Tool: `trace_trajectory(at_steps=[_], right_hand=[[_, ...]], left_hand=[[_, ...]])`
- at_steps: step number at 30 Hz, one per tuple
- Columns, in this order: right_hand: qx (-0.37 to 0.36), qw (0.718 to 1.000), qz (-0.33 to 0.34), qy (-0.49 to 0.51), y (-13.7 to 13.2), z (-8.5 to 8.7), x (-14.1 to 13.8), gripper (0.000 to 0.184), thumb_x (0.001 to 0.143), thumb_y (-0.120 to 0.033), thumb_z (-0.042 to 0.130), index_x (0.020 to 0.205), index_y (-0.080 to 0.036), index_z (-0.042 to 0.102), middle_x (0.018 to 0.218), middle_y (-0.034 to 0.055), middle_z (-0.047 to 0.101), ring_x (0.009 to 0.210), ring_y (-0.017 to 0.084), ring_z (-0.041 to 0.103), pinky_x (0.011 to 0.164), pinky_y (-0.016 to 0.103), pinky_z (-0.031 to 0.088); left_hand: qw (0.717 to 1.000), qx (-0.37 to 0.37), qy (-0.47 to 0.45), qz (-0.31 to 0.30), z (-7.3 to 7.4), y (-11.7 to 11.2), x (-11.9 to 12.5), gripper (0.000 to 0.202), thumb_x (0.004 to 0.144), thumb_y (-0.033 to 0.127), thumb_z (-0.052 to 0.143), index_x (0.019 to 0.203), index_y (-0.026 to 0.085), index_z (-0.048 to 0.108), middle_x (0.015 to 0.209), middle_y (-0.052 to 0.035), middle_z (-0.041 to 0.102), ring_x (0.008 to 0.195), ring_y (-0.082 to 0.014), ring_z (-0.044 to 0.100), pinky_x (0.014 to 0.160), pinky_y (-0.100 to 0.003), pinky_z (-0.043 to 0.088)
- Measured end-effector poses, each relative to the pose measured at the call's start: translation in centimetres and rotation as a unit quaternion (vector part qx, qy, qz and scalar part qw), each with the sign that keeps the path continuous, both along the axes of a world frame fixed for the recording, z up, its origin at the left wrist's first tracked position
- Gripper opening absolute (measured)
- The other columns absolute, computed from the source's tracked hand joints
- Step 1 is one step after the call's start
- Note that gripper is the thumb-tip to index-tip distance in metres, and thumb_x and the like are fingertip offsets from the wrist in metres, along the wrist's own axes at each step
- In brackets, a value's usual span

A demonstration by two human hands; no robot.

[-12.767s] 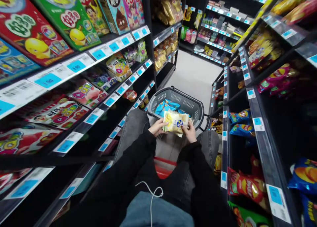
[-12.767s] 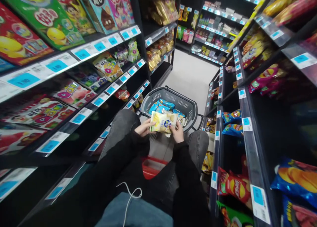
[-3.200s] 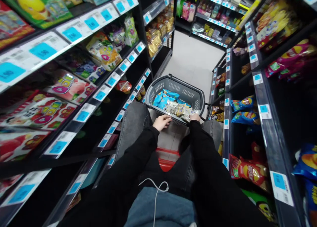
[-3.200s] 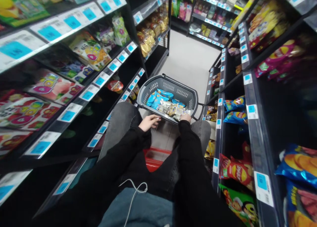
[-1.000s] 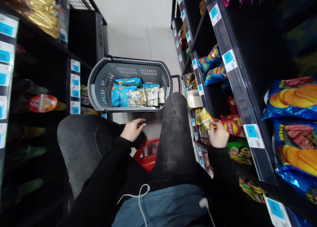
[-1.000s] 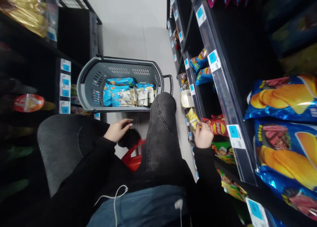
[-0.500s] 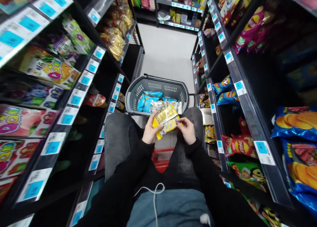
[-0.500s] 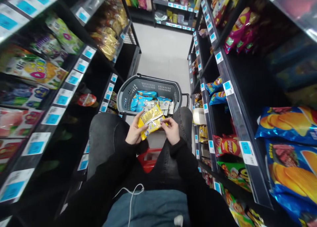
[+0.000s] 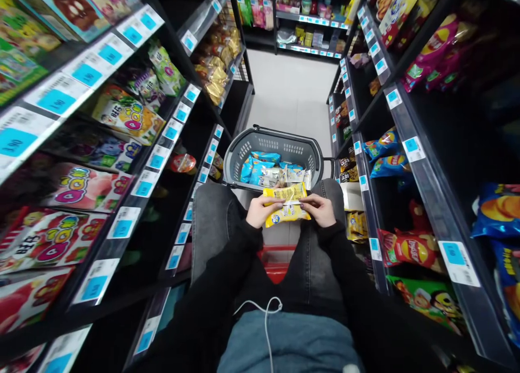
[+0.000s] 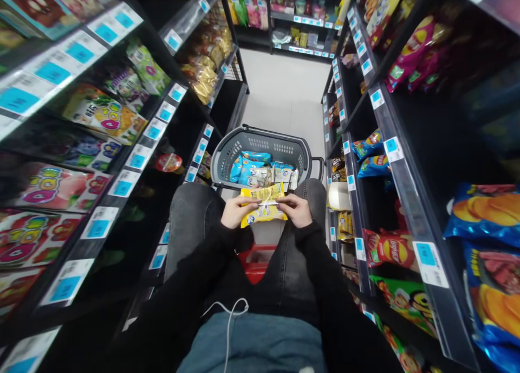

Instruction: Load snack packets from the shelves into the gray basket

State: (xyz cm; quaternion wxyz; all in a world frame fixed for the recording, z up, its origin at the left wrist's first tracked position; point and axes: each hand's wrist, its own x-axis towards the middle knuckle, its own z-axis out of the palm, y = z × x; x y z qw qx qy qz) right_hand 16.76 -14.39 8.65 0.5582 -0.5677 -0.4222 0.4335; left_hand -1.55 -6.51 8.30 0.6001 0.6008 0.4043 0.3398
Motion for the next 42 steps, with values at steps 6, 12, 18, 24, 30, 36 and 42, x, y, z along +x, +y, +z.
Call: trace_trajectory(at_steps=[6, 12, 18, 24, 30, 36, 42], right_hand=[[-0.001, 0.994, -0.035, -0.106, 0.2, -0.6, -0.2, 0.018, 0.075, -0.035, 0.058, 0.075, -0.017, 0.06, 0.074, 0.0025, 0.061, 0.07, 0.015, 0.057, 0.067, 0.027, 0.046], [-0.034, 0.982, -0.012, -0.188, 0.4, -0.8, -0.3, 0.018, 0.079, -0.035, 0.05, 0.076, -0.018, 0.052, 0.072, 0.0015, 0.055, 0.066, 0.013, 0.05, 0.062, 0.025, 0.04], [-0.069, 0.978, -0.009, -0.195, 0.2, -0.4, -0.5, 0.017, 0.076, -0.035, 0.053, 0.073, -0.018, 0.051, 0.063, -0.0023, 0.05, 0.052, 0.009, 0.041, 0.053, 0.022, 0.035], [-0.045, 0.999, -0.01, 0.015, 0.4, -1.4, -0.5, 0.038, 0.067, -0.036, 0.064, 0.093, -0.022, 0.041, 0.084, -0.0017, 0.055, 0.062, 0.009, 0.056, 0.06, 0.023, 0.048], [-0.115, 0.99, 0.025, 0.079, 0.9, -1.3, -0.4, 0.057, 0.056, -0.038, 0.075, 0.103, -0.016, 0.051, 0.1, 0.0094, 0.065, 0.087, 0.02, 0.064, 0.08, 0.036, 0.052], [-0.109, 0.989, 0.035, 0.094, 0.8, -0.8, 0.0, 0.049, 0.056, -0.05, 0.073, 0.086, -0.013, 0.063, 0.089, 0.0095, 0.069, 0.079, 0.024, 0.065, 0.075, 0.039, 0.053], [-0.009, 0.985, -0.041, -0.169, -0.4, -0.6, -0.3, 0.032, 0.079, -0.043, 0.051, 0.08, -0.016, 0.069, 0.086, 0.009, 0.07, 0.084, 0.026, 0.064, 0.077, 0.04, 0.052]], left_hand=[[0.998, -0.018, 0.056, 0.021, -0.2, -0.3, 0.7, 0.023, 0.059, 0.038, 0.071, 0.068, 0.016, 0.072, 0.082, -0.0072, 0.07, 0.088, -0.0238, 0.062, 0.082, -0.034, 0.049], [0.995, 0.029, 0.085, 0.053, -0.3, -0.3, 1.1, 0.016, 0.063, 0.034, 0.067, 0.062, 0.018, 0.068, 0.081, -0.0039, 0.062, 0.085, -0.0213, 0.057, 0.084, -0.034, 0.045], [0.991, 0.034, 0.099, 0.081, -1.7, 0.0, 1.3, 0.017, 0.063, 0.033, 0.067, 0.06, 0.016, 0.062, 0.089, -0.0059, 0.055, 0.097, -0.0248, 0.053, 0.096, -0.04, 0.037], [0.981, -0.163, -0.06, 0.089, -1.6, -0.1, 1.2, 0.063, 0.046, 0.032, 0.08, 0.1, 0.016, 0.052, 0.079, -0.0028, 0.064, 0.075, -0.0215, 0.063, 0.076, -0.042, 0.05], [0.965, -0.242, -0.084, 0.058, -1.2, -0.5, 1.3, 0.057, 0.04, 0.038, 0.084, 0.084, 0.01, 0.061, 0.074, -0.0074, 0.069, 0.072, -0.026, 0.066, 0.072, -0.041, 0.052], [0.953, -0.265, -0.143, 0.03, -1.9, -0.7, 1.5, 0.055, 0.047, 0.051, 0.078, 0.082, 0.012, 0.062, 0.076, -0.0072, 0.07, 0.075, -0.0278, 0.066, 0.072, -0.042, 0.052], [0.952, -0.301, -0.046, -0.009, -3.0, 0.3, 0.9, 0.072, 0.064, 0.077, 0.044, 0.096, 0.015, 0.062, 0.089, -0.0138, 0.068, 0.083, -0.0261, 0.065, 0.07, -0.04, 0.052]])
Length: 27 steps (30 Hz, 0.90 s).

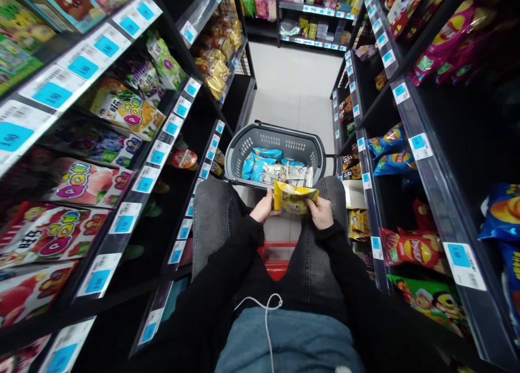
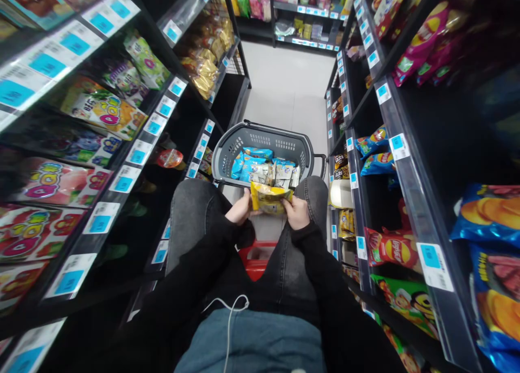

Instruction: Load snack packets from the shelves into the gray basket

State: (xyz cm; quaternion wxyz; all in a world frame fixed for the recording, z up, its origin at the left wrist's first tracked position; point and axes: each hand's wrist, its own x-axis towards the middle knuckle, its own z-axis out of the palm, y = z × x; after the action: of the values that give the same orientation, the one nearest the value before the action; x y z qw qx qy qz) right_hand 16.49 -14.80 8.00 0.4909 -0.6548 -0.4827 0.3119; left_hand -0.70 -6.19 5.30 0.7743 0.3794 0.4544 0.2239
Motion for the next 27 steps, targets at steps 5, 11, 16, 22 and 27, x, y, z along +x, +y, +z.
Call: trace_trajectory(at_steps=[5, 11, 16, 22, 27], right_hand=[[0.1, 0.957, 0.132, -0.24, -0.7, 1.3, -1.8, 0.033, 0.086, -0.017, 0.042, 0.11, -0.027, 0.063, 0.121, 0.0043, 0.059, 0.122, 0.021, 0.046, 0.108, 0.043, 0.029], [0.123, 0.926, 0.209, -0.288, -0.4, 1.5, -2.4, 0.044, 0.073, -0.01, 0.051, 0.112, -0.028, 0.06, 0.128, 0.0032, 0.053, 0.129, 0.026, 0.033, 0.11, 0.055, 0.015], [0.097, 0.988, 0.045, -0.11, 0.1, 1.2, -1.1, 0.043, 0.076, -0.025, 0.053, 0.118, -0.019, 0.054, 0.124, 0.0113, 0.051, 0.116, 0.024, 0.046, 0.099, 0.043, 0.038], [-0.09, 0.985, 0.147, 0.005, 0.7, 0.4, -0.3, 0.029, 0.073, -0.045, 0.06, 0.076, -0.016, 0.066, 0.068, 0.0017, 0.064, 0.064, 0.015, 0.058, 0.062, 0.026, 0.045], [-0.118, 0.971, 0.208, 0.009, 0.9, -0.2, -0.1, 0.032, 0.069, -0.046, 0.064, 0.075, -0.015, 0.064, 0.064, -0.0008, 0.061, 0.059, 0.012, 0.054, 0.057, 0.023, 0.04]], left_hand=[[0.982, -0.107, -0.098, -0.123, 1.3, 0.4, -1.3, 0.077, 0.065, 0.08, 0.036, 0.098, 0.014, 0.061, 0.093, -0.0171, 0.067, 0.083, -0.0276, 0.065, 0.073, -0.045, 0.052], [0.995, 0.001, -0.089, 0.034, 1.5, 0.6, -1.5, 0.044, 0.068, 0.041, 0.068, 0.104, 0.017, 0.06, 0.103, -0.011, 0.067, 0.089, -0.0235, 0.065, 0.077, -0.038, 0.053], [0.993, 0.068, -0.077, -0.052, 1.7, 0.4, -1.1, 0.041, 0.061, 0.037, 0.074, 0.096, 0.016, 0.066, 0.095, -0.0101, 0.07, 0.085, -0.0269, 0.066, 0.079, -0.041, 0.052], [0.982, 0.054, -0.06, -0.169, 3.0, -0.6, -0.6, 0.036, 0.053, 0.035, 0.079, 0.08, 0.013, 0.069, 0.075, -0.0082, 0.071, 0.065, -0.024, 0.066, 0.065, -0.037, 0.053], [0.983, 0.051, -0.026, -0.177, 2.8, -0.5, -0.7, 0.031, 0.052, 0.033, 0.079, 0.071, 0.012, 0.067, 0.066, -0.0053, 0.069, 0.057, -0.0183, 0.063, 0.058, -0.03, 0.05]])
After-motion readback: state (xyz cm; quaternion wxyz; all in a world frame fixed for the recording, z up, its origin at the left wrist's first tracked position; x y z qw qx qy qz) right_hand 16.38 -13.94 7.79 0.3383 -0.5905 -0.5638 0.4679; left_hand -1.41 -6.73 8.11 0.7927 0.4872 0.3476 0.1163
